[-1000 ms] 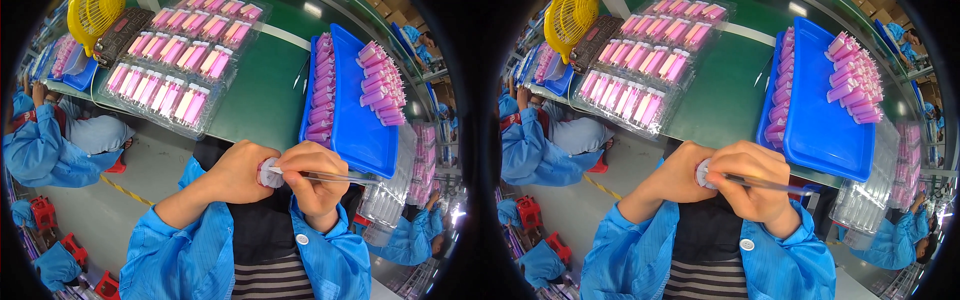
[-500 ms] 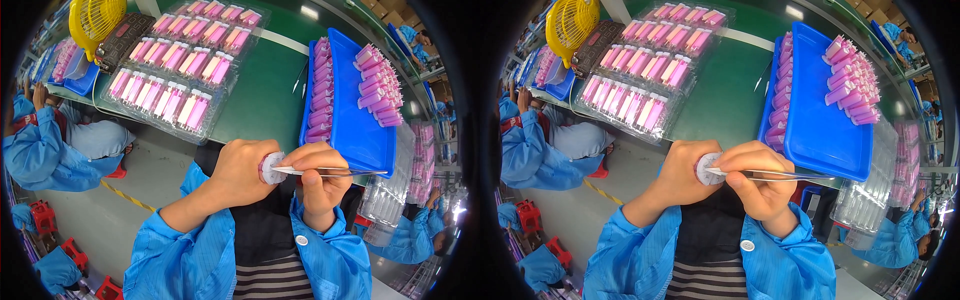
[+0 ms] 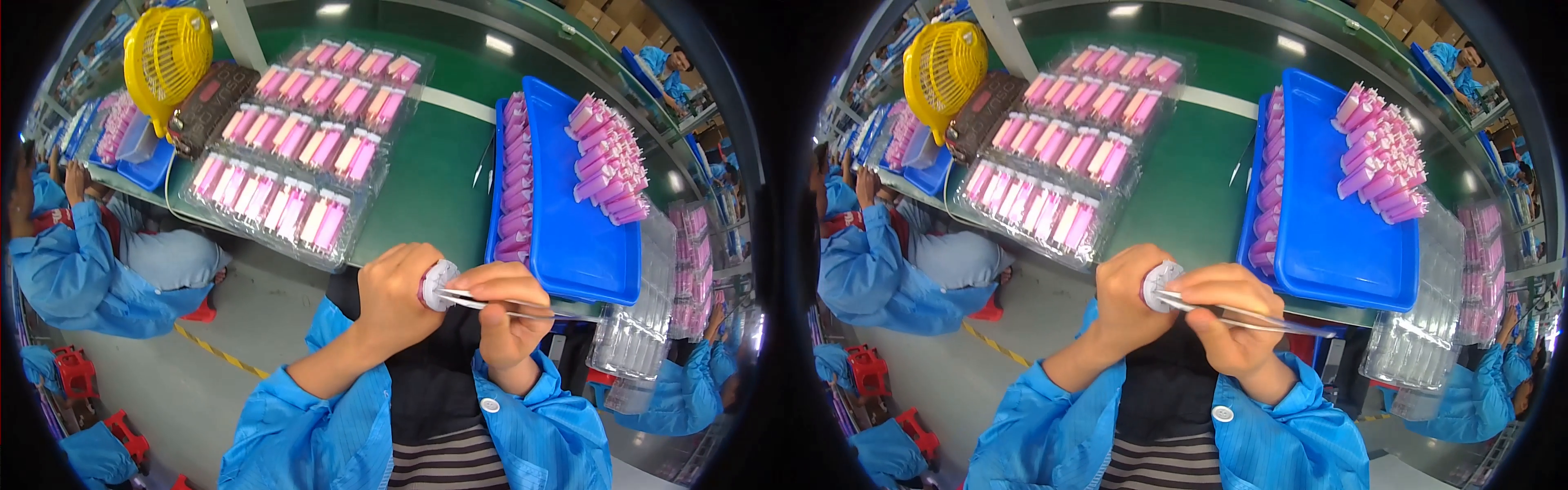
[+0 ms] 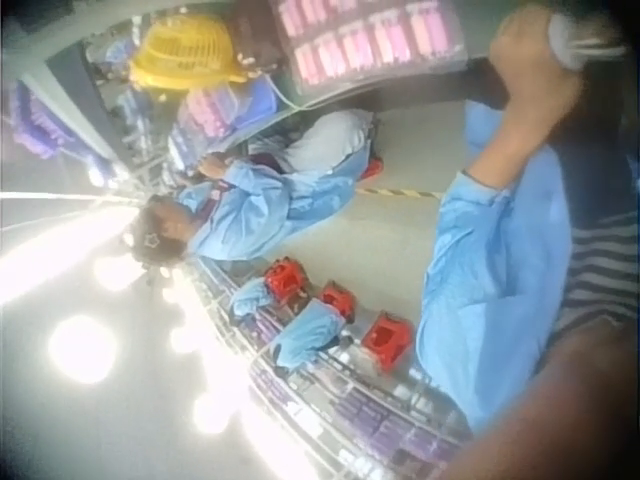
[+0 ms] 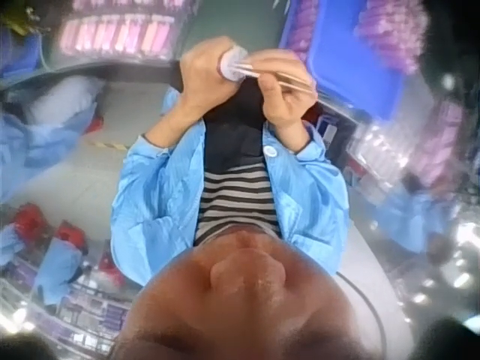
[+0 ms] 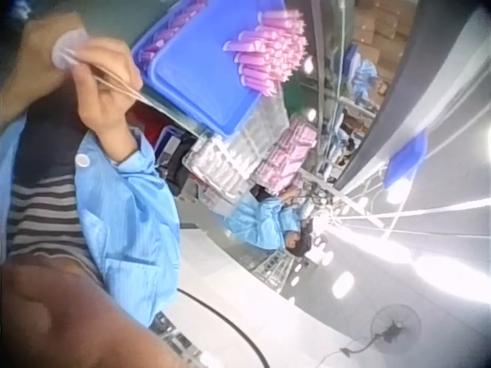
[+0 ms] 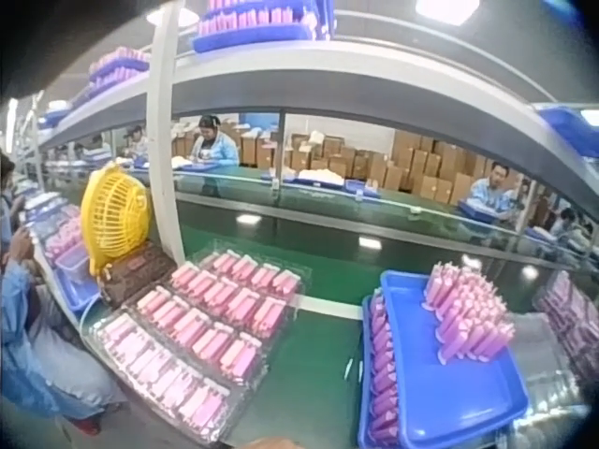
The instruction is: The person assembles small pink components at a manufacturing workstation using tweezers, then inspects the assembled components.
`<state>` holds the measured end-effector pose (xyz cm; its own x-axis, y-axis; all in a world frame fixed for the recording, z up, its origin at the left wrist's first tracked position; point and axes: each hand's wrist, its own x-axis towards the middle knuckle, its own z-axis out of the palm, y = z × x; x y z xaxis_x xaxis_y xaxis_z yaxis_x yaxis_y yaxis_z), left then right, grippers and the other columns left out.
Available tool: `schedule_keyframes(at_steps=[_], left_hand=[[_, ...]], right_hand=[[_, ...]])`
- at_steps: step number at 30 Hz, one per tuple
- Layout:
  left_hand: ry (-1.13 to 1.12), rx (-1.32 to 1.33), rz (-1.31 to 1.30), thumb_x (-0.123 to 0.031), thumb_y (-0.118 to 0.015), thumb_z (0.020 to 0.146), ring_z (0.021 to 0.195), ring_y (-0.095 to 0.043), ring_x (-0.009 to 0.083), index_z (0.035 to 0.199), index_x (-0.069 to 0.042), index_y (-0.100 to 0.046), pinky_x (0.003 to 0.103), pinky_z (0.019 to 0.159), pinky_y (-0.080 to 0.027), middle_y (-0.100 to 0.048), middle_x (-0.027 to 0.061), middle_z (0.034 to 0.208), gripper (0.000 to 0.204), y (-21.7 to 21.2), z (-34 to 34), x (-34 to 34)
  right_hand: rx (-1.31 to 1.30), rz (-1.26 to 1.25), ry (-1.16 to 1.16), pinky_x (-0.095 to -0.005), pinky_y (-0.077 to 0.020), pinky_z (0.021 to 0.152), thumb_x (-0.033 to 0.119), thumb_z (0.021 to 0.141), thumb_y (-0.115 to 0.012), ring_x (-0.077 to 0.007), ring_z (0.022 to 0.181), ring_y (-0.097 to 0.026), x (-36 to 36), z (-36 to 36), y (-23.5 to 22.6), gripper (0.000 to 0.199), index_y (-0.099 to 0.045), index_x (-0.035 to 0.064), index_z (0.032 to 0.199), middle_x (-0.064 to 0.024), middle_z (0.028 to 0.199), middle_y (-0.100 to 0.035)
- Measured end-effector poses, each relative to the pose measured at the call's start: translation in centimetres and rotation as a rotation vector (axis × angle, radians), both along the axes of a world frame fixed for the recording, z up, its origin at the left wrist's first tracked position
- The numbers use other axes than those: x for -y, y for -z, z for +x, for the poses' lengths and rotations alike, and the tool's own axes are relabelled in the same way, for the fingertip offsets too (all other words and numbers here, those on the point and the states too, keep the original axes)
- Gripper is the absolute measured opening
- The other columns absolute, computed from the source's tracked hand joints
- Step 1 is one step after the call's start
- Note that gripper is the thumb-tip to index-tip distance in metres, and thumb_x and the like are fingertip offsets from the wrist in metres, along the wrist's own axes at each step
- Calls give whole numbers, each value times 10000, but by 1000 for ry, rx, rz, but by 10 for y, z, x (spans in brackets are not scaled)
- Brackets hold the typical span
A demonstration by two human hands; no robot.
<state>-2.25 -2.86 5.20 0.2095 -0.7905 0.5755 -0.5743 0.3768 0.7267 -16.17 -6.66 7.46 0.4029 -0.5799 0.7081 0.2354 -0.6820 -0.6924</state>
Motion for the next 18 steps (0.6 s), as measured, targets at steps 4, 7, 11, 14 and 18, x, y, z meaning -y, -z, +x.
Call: schedule_keyframes(at_steps=[4, 7, 11, 14, 18], left_hand=[[-69, -6, -75, -37, -759, 634, 593, -590, 307, 736, -37, -579, 366, 523, -443, -577, 106, 669, 207, -1, -1, 3], [-71, 8, -60, -32, -756, 635, 594, -587, 304, 735, -39, -578, 361, 519, -437, -569, 100, 666, 204, 0, 0, 4], [-67, 0, -61, -30, -757, 630, 589, -582, 302, 734, -41, -579, 359, 514, -432, -567, 99, 663, 207, 1, 0, 5], [-64, 1, -64, -28, -756, 624, 585, -580, 300, 734, -43, -577, 357, 513, -431, -567, 98, 661, 210, 0, 1, 6], [-48, -10, -54, -23, -752, 621, 586, -580, 300, 734, -42, -573, 357, 513, -430, -571, 99, 660, 212, 0, 1, 6]], right_hand=[[96, 149, 102, -303, -549, 669, 246, 977, -567, -231, 729, -659, -4, 7, -2, 278, -547, -28, 939, -198, 852, -636], [74, 169, 103, -316, -556, 670, 229, 973, -575, -237, 721, -659, -3, 8, -3, 265, -547, -31, 930, -201, 855, -635], [70, 185, 97, -316, -555, 674, 215, 974, -575, -238, 721, -659, -3, 9, -1, 252, -547, -32, 931, -203, 852, -635], [70, 191, 86, -317, -552, 673, 208, 975, -572, -238, 719, -658, -2, 9, -2, 245, -547, -31, 927, -201, 845, -636], [77, 168, 79, -314, -546, 671, 192, 967, -583, -235, 719, -655, 0, 9, -2, 236, -564, -32, 897, -198, 833, -641]])
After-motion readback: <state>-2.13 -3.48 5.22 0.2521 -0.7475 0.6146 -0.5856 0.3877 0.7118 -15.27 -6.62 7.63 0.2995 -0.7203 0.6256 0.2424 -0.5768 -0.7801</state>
